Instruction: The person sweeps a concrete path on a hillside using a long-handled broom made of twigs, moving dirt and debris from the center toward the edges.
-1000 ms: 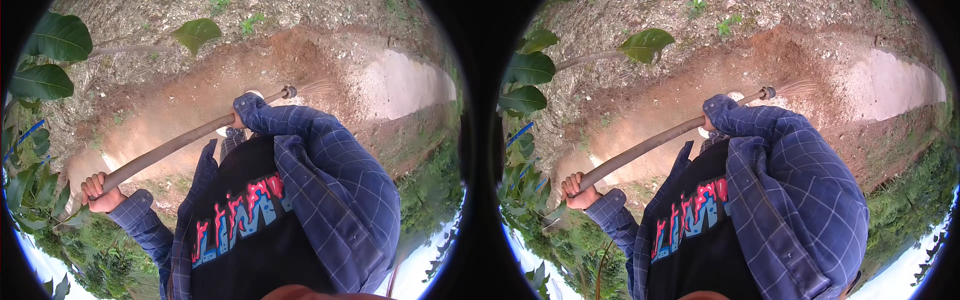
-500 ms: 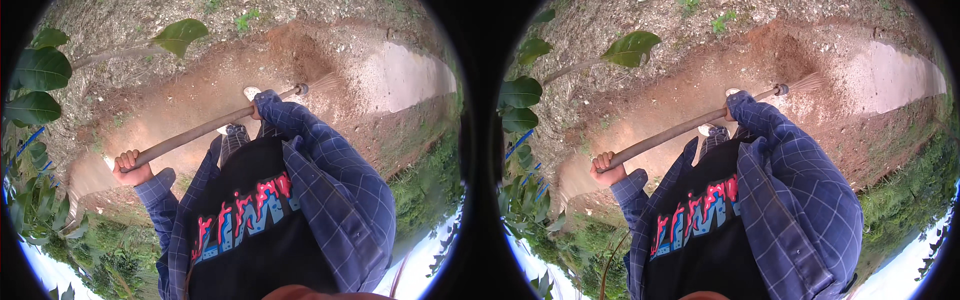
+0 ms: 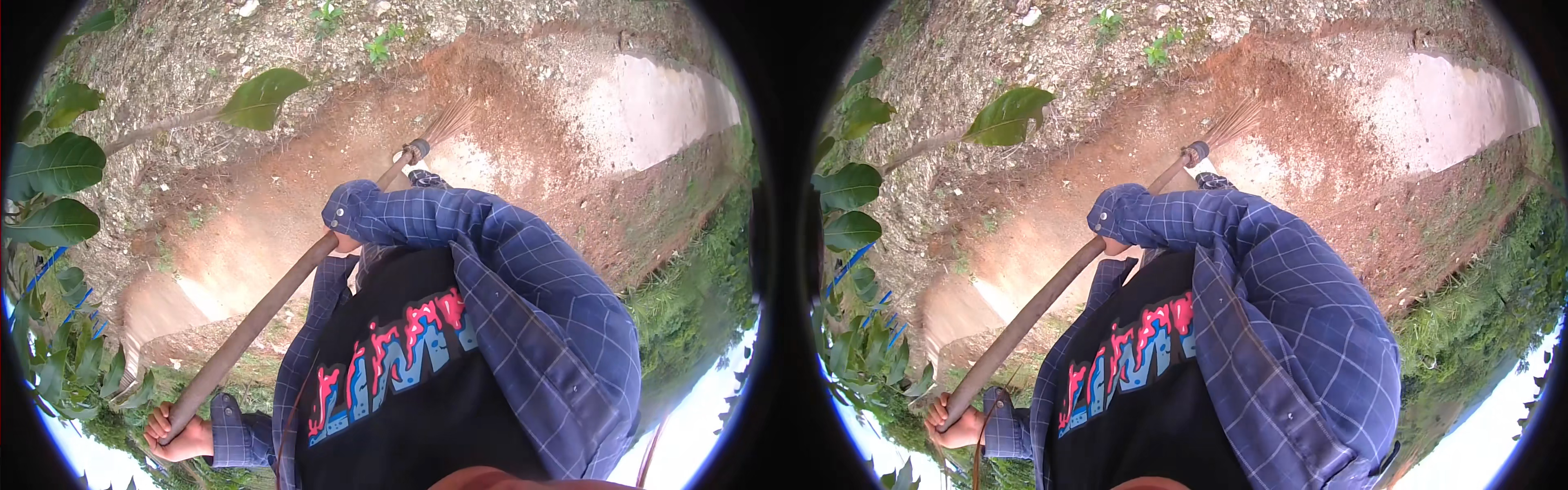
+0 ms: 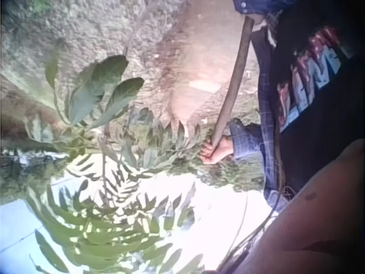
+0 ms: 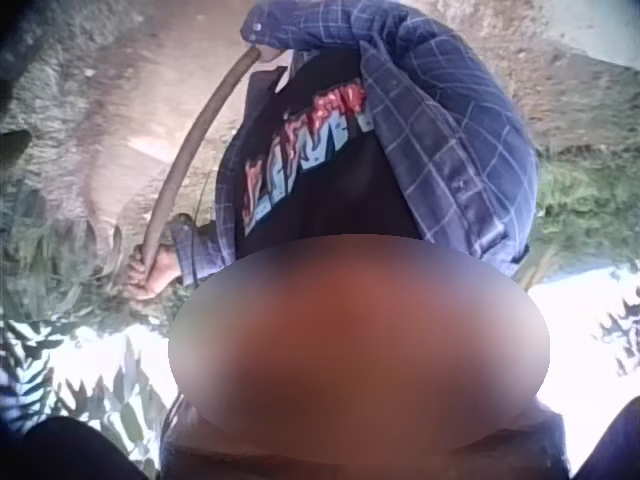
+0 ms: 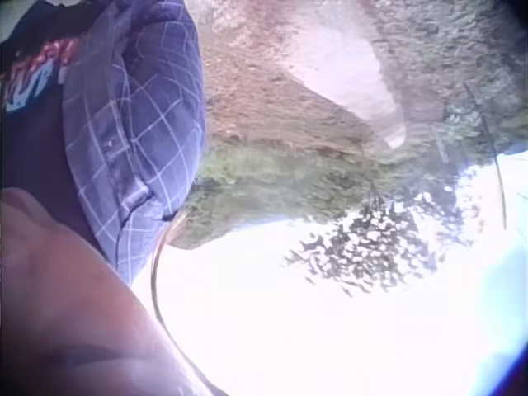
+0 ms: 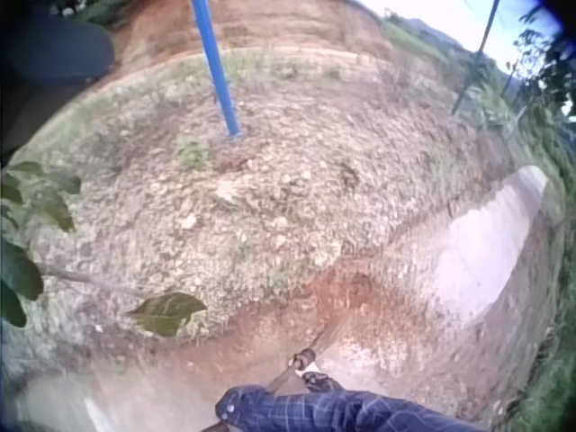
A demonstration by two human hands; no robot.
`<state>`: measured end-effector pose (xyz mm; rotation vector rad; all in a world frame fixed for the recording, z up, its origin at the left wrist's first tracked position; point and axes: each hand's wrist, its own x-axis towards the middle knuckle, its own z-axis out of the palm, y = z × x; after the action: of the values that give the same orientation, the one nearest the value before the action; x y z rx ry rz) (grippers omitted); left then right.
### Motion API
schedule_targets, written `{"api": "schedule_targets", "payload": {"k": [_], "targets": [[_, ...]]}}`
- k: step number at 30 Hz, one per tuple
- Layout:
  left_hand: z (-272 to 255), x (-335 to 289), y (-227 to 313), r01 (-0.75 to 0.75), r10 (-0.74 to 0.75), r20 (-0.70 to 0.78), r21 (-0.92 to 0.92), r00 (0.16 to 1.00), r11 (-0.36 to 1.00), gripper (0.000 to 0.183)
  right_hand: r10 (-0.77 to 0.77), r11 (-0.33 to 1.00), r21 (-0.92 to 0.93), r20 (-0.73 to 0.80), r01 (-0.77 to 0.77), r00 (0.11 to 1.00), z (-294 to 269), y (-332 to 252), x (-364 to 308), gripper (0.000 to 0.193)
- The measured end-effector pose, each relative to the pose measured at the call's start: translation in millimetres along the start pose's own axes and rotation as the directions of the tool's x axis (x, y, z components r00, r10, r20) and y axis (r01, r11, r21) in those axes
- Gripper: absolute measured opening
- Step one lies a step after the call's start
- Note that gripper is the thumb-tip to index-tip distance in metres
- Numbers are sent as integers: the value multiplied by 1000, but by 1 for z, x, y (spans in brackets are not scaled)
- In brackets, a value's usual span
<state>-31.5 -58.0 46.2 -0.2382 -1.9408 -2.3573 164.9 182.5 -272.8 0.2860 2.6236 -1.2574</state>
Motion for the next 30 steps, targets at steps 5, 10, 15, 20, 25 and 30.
{"api": "schedule_targets", "payload": {"k": [5,10,15,20,25,30], "targets": [[4,-19,-205,314,-321,-133,-71,938,947,26,336,940,-103,91,-327,937,54,106,-19,16],[-4,-26,-231,486,-424,256,-273,869,830,28,451,892,-86,93,-445,887,59,121,-57,15],[-24,6,-143,384,-310,269,-291,912,876,29,207,978,-31,62,-205,976,35,62,-44,14],[-47,10,-2,-40,47,74,-100,996,994,30,-61,994,80,-93,69,994,20,-10,11,13],[-32,-36,-78,-35,31,-29,-145,999,989,31,-188,972,114,-141,205,972,75,61,25,12],[-61,-14,-124,136,-128,48,-241,991,961,31,-139,947,253,-233,198,962,132,87,15,11]]}}
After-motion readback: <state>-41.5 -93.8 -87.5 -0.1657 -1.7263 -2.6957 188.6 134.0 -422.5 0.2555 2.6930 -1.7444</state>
